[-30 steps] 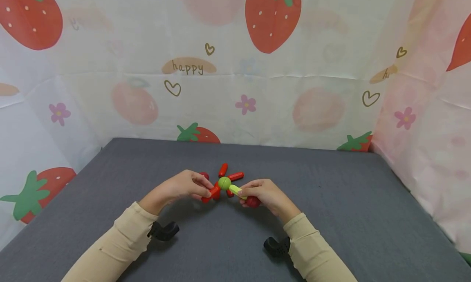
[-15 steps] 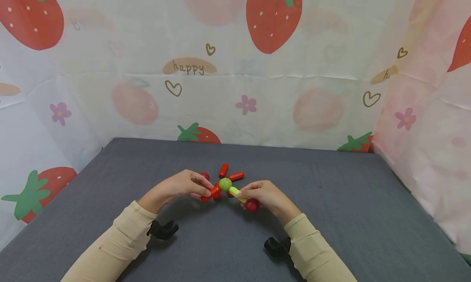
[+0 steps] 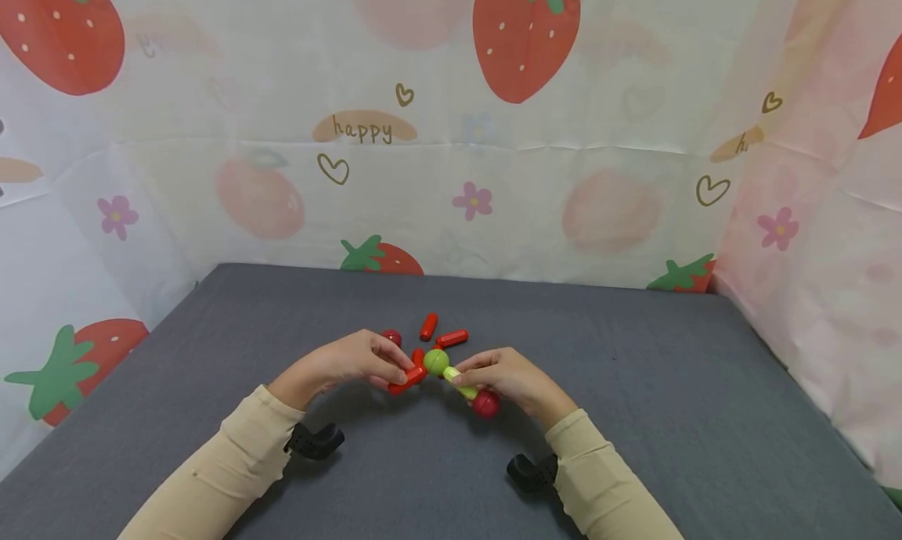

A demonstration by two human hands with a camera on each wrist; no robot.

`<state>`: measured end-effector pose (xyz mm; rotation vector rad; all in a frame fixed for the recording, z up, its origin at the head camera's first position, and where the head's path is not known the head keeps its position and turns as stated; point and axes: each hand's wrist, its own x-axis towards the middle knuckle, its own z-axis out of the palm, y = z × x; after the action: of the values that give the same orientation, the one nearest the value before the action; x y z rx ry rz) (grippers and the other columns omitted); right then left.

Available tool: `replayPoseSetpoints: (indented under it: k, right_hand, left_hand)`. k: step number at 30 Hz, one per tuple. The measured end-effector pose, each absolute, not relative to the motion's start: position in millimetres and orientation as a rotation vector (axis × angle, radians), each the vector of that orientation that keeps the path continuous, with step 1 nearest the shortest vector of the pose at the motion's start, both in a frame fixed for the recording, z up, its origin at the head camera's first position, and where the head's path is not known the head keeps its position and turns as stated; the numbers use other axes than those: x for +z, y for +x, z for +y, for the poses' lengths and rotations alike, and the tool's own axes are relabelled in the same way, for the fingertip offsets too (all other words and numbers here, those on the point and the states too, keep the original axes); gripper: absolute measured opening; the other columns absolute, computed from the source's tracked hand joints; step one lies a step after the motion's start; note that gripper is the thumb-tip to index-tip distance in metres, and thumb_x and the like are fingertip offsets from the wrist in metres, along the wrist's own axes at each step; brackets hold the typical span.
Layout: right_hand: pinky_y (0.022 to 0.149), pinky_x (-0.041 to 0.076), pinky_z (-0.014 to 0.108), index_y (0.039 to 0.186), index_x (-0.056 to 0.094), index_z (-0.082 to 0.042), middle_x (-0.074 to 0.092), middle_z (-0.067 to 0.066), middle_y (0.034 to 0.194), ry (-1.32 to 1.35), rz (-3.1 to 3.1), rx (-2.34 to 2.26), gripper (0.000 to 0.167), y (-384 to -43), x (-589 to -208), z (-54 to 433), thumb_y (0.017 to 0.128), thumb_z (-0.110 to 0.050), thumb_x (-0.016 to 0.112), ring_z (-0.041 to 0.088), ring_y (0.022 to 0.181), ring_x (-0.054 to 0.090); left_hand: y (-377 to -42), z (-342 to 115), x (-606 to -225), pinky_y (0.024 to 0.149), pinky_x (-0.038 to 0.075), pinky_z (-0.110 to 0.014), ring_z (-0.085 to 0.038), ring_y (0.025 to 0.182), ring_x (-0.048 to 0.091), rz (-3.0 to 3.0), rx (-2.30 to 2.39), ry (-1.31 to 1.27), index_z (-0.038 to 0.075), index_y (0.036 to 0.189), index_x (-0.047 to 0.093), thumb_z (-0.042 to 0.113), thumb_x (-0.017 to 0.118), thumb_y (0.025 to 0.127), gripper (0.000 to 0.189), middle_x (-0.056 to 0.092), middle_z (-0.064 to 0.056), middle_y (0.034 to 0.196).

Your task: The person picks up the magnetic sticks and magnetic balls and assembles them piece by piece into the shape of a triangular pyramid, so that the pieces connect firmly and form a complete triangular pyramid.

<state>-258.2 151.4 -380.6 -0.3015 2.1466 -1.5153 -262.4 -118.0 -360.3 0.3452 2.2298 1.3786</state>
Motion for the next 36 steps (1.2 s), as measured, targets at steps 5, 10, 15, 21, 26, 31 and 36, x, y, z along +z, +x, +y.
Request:
replayPoseSetpoints:
  k: [5, 10, 15, 21, 26, 31, 36]
  right_hand:
    - [0.075, 0.059, 0.031, 0.139, 0.054, 0.003, 0.073, 0.017, 0.112, -0.370, 2.080, -1.532, 0.056, -257, -381, 153, 0.092, -0.024, 0.071, 0.014, 0.083, 0.072]
    - [0.073, 0.061, 0.034, 0.143, 0.050, 0.003, 0.069, 0.023, 0.121, -0.397, 2.061, -1.544, 0.060, -255, -381, 152, 0.093, -0.025, 0.070, 0.017, 0.085, 0.073]
    - [0.068, 0.061, 0.035, 0.137, 0.057, 0.002, 0.074, 0.020, 0.108, -0.354, 2.117, -1.550, 0.054, -254, -383, 148, 0.093, -0.027, 0.070, 0.016, 0.079, 0.073]
    - [0.066, 0.061, 0.034, 0.132, 0.062, 0.001, 0.075, 0.016, 0.101, -0.301, 2.153, -1.561, 0.049, -253, -384, 144, 0.092, -0.026, 0.071, 0.015, 0.074, 0.072]
    - [0.063, 0.060, 0.034, 0.130, 0.063, 0.002, 0.075, 0.015, 0.096, -0.289, 2.160, -1.560, 0.049, -251, -384, 142, 0.092, -0.027, 0.072, 0.015, 0.072, 0.071]
    - [0.063, 0.060, 0.034, 0.130, 0.062, 0.002, 0.075, 0.014, 0.093, -0.291, 2.161, -1.554, 0.049, -251, -385, 141, 0.092, -0.026, 0.072, 0.015, 0.069, 0.070]
    - [0.065, 0.061, 0.035, 0.130, 0.063, 0.002, 0.075, 0.014, 0.093, -0.289, 2.180, -1.545, 0.050, -251, -386, 140, 0.091, -0.027, 0.073, 0.015, 0.068, 0.069]
  left_hand:
    - [-261, -117, -361, 0.085, 0.059, -0.034, -0.012, 0.085, 0.067, 2.216, 1.356, 0.387, 0.000, 0.111, 0.073, 0.013, 0.072, 0.088, 0.027, 0.072, -0.007, 0.105]
    - [-259, -114, -361, 0.083, 0.059, -0.033, -0.012, 0.083, 0.067, 2.215, 1.343, 0.398, 0.001, 0.110, 0.074, 0.013, 0.073, 0.087, 0.025, 0.073, -0.006, 0.102]
    - [-259, -112, -363, 0.083, 0.059, -0.030, -0.012, 0.085, 0.067, 2.211, 1.337, 0.389, 0.002, 0.111, 0.074, 0.014, 0.073, 0.088, 0.026, 0.074, -0.005, 0.102]
    - [-259, -111, -365, 0.082, 0.059, -0.031, -0.013, 0.086, 0.067, 2.208, 1.319, 0.398, 0.002, 0.112, 0.073, 0.013, 0.072, 0.087, 0.027, 0.073, -0.006, 0.103]
    - [-258, -111, -364, 0.081, 0.059, -0.031, -0.012, 0.085, 0.067, 2.213, 1.313, 0.412, 0.002, 0.112, 0.073, 0.013, 0.072, 0.087, 0.027, 0.073, -0.006, 0.103]
    - [-258, -110, -365, 0.081, 0.059, -0.031, -0.012, 0.084, 0.067, 2.207, 1.309, 0.422, 0.002, 0.111, 0.073, 0.013, 0.072, 0.087, 0.027, 0.073, -0.005, 0.102]
    - [-258, -110, -366, 0.081, 0.059, -0.032, -0.012, 0.082, 0.068, 2.194, 1.315, 0.436, 0.001, 0.112, 0.073, 0.012, 0.072, 0.087, 0.027, 0.074, -0.006, 0.101]
